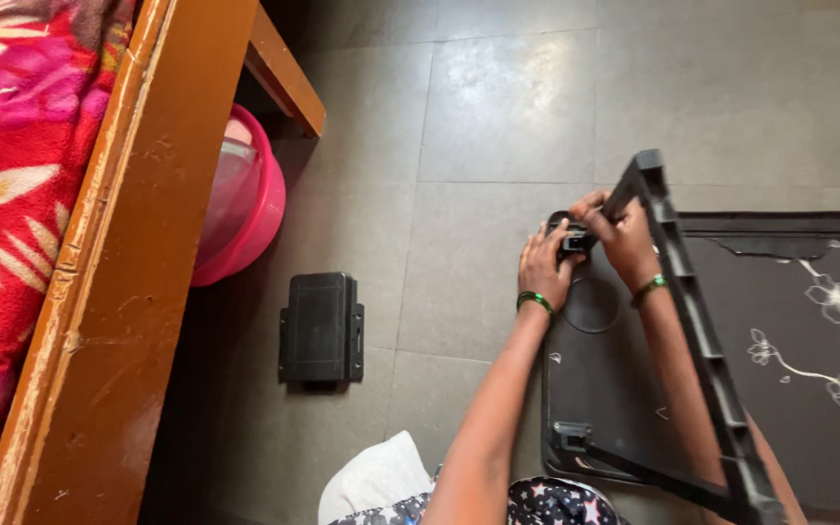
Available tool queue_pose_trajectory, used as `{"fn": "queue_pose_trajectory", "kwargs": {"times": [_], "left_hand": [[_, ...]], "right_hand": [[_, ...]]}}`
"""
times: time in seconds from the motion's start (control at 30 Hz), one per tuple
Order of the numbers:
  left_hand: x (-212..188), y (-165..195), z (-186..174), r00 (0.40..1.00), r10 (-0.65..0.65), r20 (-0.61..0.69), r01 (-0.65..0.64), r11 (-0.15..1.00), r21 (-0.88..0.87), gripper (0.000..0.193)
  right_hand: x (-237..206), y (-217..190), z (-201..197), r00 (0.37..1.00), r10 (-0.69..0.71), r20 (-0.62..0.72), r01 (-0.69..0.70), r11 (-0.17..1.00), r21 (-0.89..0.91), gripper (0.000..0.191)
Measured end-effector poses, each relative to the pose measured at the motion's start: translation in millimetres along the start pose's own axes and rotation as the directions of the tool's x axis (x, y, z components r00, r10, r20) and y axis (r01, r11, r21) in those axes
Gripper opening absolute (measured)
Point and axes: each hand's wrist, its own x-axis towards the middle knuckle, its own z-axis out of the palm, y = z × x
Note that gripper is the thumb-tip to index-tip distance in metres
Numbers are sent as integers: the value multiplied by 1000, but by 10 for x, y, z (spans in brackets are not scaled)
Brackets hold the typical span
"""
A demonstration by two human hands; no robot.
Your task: The person sits on the floor with a folding study table across their lap and uses a screwdriver to unscrew and remove the leg frame from the tabletop. They then align the leg frame back onto the table and begin driving the screws back in by hand and with the screwdriver.
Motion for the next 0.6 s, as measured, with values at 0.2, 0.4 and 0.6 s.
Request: {"fn": "queue_pose_trajectory", "kwargs": {"times": [0.2, 0.4, 0.6], "left_hand": [[-1, -79, 18, 1000, -5, 4, 5, 1000, 2, 45], [-23, -113, 19, 1000, -6, -3, 6, 1000, -25, 48], [-15, -105, 25, 1000, 3, 4, -3, 1000, -19, 52]], "right_hand": [[96, 404, 310, 957, 123, -263, -51, 963, 264, 26], [17, 463, 197, 852, 201, -483, 150, 791, 594, 45], [-66, 555, 350, 955, 46, -293, -25, 997, 75, 31]]}}
